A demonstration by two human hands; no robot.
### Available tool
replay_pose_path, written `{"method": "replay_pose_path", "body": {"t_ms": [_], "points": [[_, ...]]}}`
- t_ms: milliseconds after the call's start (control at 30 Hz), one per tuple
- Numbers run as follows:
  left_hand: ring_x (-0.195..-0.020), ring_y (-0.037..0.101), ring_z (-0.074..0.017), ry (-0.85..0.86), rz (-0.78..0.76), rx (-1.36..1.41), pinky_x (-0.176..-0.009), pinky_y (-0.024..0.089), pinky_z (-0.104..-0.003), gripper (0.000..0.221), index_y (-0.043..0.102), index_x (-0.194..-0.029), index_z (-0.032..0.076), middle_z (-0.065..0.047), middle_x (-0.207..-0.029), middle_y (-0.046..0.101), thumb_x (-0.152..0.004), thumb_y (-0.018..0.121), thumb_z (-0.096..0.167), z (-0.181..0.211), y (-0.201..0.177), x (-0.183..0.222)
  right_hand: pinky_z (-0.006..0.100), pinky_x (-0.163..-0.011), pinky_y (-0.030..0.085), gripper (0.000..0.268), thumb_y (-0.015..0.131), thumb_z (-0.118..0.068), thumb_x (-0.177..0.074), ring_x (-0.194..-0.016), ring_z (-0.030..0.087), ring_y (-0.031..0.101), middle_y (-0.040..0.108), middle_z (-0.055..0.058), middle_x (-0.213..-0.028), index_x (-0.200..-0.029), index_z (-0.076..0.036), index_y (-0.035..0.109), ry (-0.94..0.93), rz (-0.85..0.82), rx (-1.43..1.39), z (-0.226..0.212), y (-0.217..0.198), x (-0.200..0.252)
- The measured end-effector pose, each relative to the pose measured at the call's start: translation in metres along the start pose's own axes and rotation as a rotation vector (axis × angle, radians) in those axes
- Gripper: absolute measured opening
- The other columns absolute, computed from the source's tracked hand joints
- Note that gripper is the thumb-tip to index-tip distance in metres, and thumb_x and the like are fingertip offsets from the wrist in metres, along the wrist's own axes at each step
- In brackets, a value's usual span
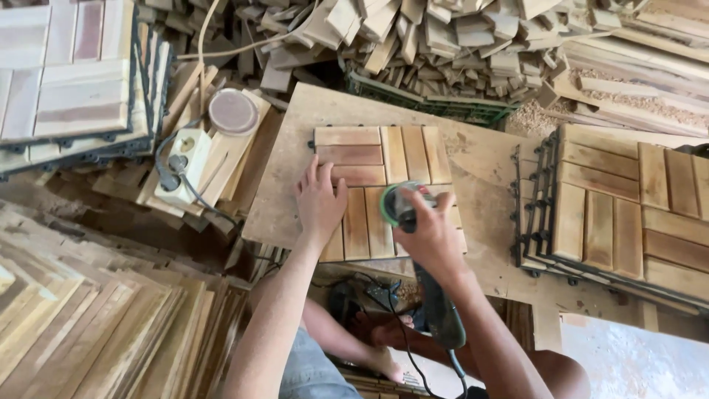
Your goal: Sanding the surface of a wooden interlocking tile using an orbital sander to achieve a smooth finish.
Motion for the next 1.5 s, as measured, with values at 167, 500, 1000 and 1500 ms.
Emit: {"method": "replay_pose_path", "body": {"t_ms": [167, 500, 1000, 1500], "points": [[-0.138, 0.047, -0.0423, 0.002, -0.009, 0.004, -0.109, 0.034, -0.058, 0.045, 0.054, -0.139, 0.009, -0.023, -0.155, 0.041, -0.101, 0.053, 0.032, 0.008, -0.008, 0.0, 0.061, -0.079, 0.062, 0.07, 0.077, -0.027, -0.071, -0.085, 0.057, 0.07, 0.038, 0.015, -0.127, -0.135, -0.043, 0.054, 0.013, -0.029, 0.053, 0.0, -0.006, -0.002], [-0.134, 0.051, -0.043, 0.022, 0.039, -0.011, -0.107, 0.038, -0.058, 0.042, 0.054, -0.136, 0.01, -0.024, -0.151, 0.044, -0.099, 0.056, 0.03, 0.005, -0.002, -0.001, 0.064, -0.086, 0.059, 0.072, 0.08, -0.027, -0.071, -0.092, 0.058, 0.069, 0.037, 0.016, -0.132, -0.136, -0.04, 0.053, 0.18, 0.065, 0.083, 0.064, -0.056, -0.021], [-0.14, 0.046, -0.0449, -0.033, -0.017, 0.004, -0.11, 0.035, -0.062, 0.042, 0.054, -0.139, 0.011, -0.028, -0.151, 0.043, -0.103, 0.052, 0.033, 0.009, -0.01, 0.0, 0.058, -0.078, 0.063, 0.067, 0.076, -0.025, -0.072, -0.085, 0.053, 0.071, 0.039, 0.013, -0.123, -0.133, -0.044, 0.054, -0.007, -0.012, 0.031, -0.015, -0.008, -0.021], [-0.131, 0.055, -0.0459, 0.052, 0.115, -0.068, -0.103, 0.04, -0.062, 0.041, 0.055, -0.136, 0.013, -0.03, -0.142, 0.051, -0.099, 0.057, 0.032, 0.004, -0.001, 0.0, 0.061, -0.086, 0.06, 0.07, 0.077, -0.029, -0.069, -0.092, 0.055, 0.071, 0.037, 0.014, -0.131, -0.134, -0.042, 0.053, 0.197, 0.053, 0.066, 0.067, -0.053, -0.034]]}}
Point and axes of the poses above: each hand's wrist, its own x-axis away from the middle knuckle, its own y-axis out of the palm, z = x × y, the point moved 10 cm from there along -x, towards the middle knuckle
